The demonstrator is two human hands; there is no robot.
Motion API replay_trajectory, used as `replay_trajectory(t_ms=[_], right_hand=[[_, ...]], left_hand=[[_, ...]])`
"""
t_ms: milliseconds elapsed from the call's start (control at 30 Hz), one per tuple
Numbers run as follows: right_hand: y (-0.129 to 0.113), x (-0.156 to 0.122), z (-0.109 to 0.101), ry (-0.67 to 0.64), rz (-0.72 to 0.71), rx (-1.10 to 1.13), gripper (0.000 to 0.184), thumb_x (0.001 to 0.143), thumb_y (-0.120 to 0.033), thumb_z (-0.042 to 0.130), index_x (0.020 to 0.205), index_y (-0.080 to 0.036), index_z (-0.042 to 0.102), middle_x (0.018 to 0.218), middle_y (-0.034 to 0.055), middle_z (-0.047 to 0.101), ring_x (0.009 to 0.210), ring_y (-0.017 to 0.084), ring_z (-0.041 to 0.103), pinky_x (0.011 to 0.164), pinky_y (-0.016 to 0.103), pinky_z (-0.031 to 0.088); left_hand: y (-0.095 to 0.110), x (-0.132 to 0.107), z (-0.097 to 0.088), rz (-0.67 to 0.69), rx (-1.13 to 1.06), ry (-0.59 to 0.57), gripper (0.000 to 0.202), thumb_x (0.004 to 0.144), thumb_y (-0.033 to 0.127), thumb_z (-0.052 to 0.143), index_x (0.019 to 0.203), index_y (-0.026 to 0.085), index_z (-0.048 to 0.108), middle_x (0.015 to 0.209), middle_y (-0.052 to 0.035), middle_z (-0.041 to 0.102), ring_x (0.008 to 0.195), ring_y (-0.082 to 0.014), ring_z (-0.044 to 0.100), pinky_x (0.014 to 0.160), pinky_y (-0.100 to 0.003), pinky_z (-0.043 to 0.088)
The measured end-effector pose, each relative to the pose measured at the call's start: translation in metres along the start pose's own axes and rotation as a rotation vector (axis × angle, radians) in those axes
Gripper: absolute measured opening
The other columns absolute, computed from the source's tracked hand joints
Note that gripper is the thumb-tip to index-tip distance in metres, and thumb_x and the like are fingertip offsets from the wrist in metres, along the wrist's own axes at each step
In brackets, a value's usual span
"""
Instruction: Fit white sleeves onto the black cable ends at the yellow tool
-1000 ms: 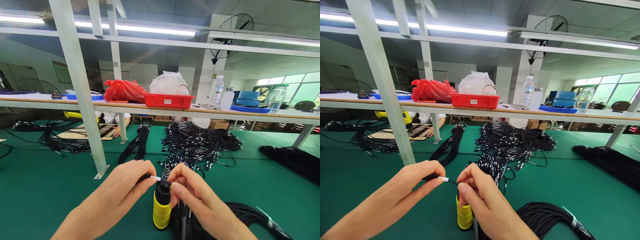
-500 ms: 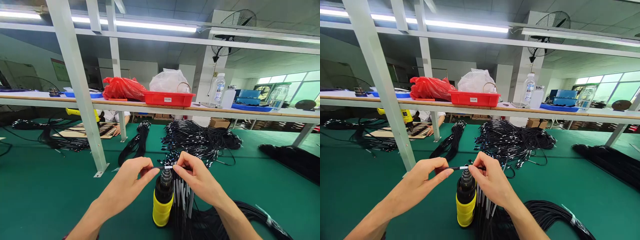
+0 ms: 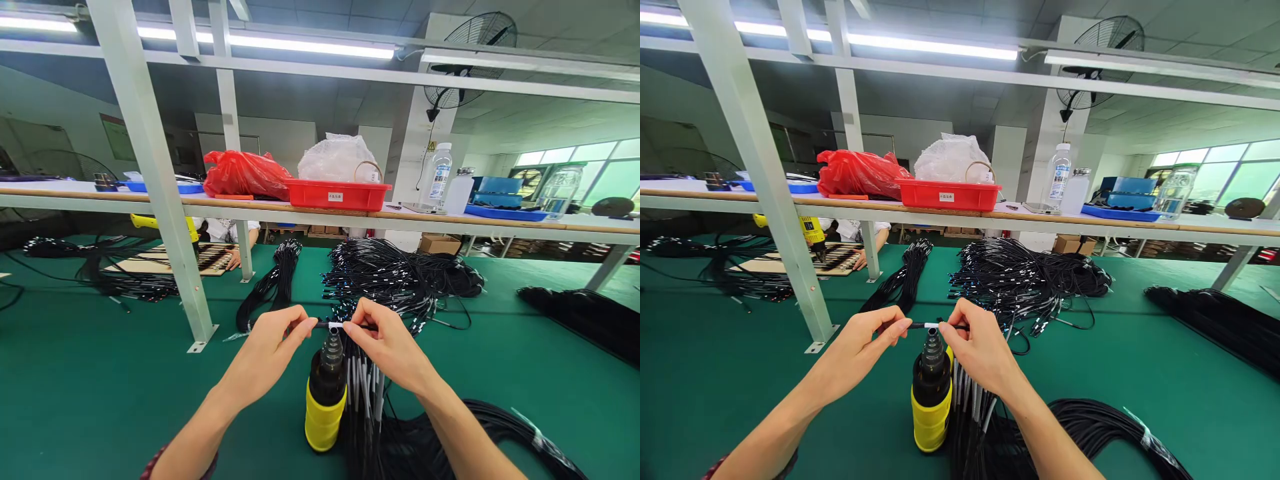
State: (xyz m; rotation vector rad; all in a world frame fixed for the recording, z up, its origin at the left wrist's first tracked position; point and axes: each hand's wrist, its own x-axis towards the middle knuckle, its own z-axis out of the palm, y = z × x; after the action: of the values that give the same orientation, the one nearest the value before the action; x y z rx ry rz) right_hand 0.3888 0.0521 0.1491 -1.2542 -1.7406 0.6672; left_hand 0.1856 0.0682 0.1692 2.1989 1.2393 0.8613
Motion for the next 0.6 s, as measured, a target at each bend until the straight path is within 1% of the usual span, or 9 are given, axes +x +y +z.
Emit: replay_trajectory(t_ms=[167, 333, 467, 533, 600], right_hand=[[0.0022, 0.0022, -0.0001, 0.002, 0.019, -0.009, 0.022, 0.086, -0.032, 0.052, 0.069, -0.02, 0.043, 0.064, -0.0048, 0.044, 0.057, 0.01, 0.036, 0.051, 0.021, 0.032], [0.0028, 0.0016, -0.0013, 0.008, 0.01, -0.027, 0.021, 0.085, -0.03, 0.053, 0.069, -0.02, 0.043, 0.065, -0.0045, 0.045, 0.057, 0.01, 0.038, 0.052, 0.02, 0.034], [0.0054, 0.0006, -0.0011, 0.005, 0.001, -0.033, 0.019, 0.084, -0.029, 0.054, 0.07, -0.02, 0.045, 0.064, -0.0048, 0.046, 0.056, 0.01, 0.039, 0.051, 0.02, 0.035], [0.0068, 0.0004, -0.0011, -0.004, 0.003, -0.042, 0.018, 0.085, -0.029, 0.054, 0.071, -0.02, 0.047, 0.064, -0.0044, 0.049, 0.056, 0.01, 0.04, 0.051, 0.02, 0.034], [0.0074, 0.0006, -0.002, -0.027, 0.005, -0.065, 0.018, 0.087, -0.031, 0.052, 0.073, -0.019, 0.053, 0.065, -0.0034, 0.052, 0.056, 0.01, 0.042, 0.052, 0.021, 0.033]], left_hand=[[-0.0008, 0.0015, 0.0017, 0.013, -0.014, 0.001, 0.037, 0.093, 0.046, 0.042, 0.07, 0.02, 0.053, 0.063, 0.0051, 0.048, 0.06, -0.012, 0.039, 0.054, -0.023, 0.031], [-0.0002, 0.0019, 0.0028, 0.013, -0.024, 0.0, 0.034, 0.092, 0.045, 0.043, 0.071, 0.02, 0.053, 0.066, 0.0046, 0.049, 0.061, -0.0124, 0.039, 0.053, -0.024, 0.03], [-0.0004, 0.0031, 0.0028, 0.008, -0.025, -0.007, 0.03, 0.091, 0.043, 0.045, 0.074, 0.02, 0.053, 0.068, 0.0038, 0.05, 0.064, -0.0137, 0.043, 0.055, -0.024, 0.032], [-0.0007, 0.004, 0.0026, 0.007, -0.031, -0.007, 0.027, 0.09, 0.041, 0.046, 0.075, 0.021, 0.053, 0.069, 0.0033, 0.052, 0.066, -0.0144, 0.045, 0.058, -0.024, 0.034], [-0.0007, 0.0047, 0.0024, 0.007, -0.034, -0.002, 0.022, 0.089, 0.038, 0.048, 0.076, 0.021, 0.053, 0.072, 0.0029, 0.054, 0.069, -0.0149, 0.047, 0.06, -0.025, 0.036]])
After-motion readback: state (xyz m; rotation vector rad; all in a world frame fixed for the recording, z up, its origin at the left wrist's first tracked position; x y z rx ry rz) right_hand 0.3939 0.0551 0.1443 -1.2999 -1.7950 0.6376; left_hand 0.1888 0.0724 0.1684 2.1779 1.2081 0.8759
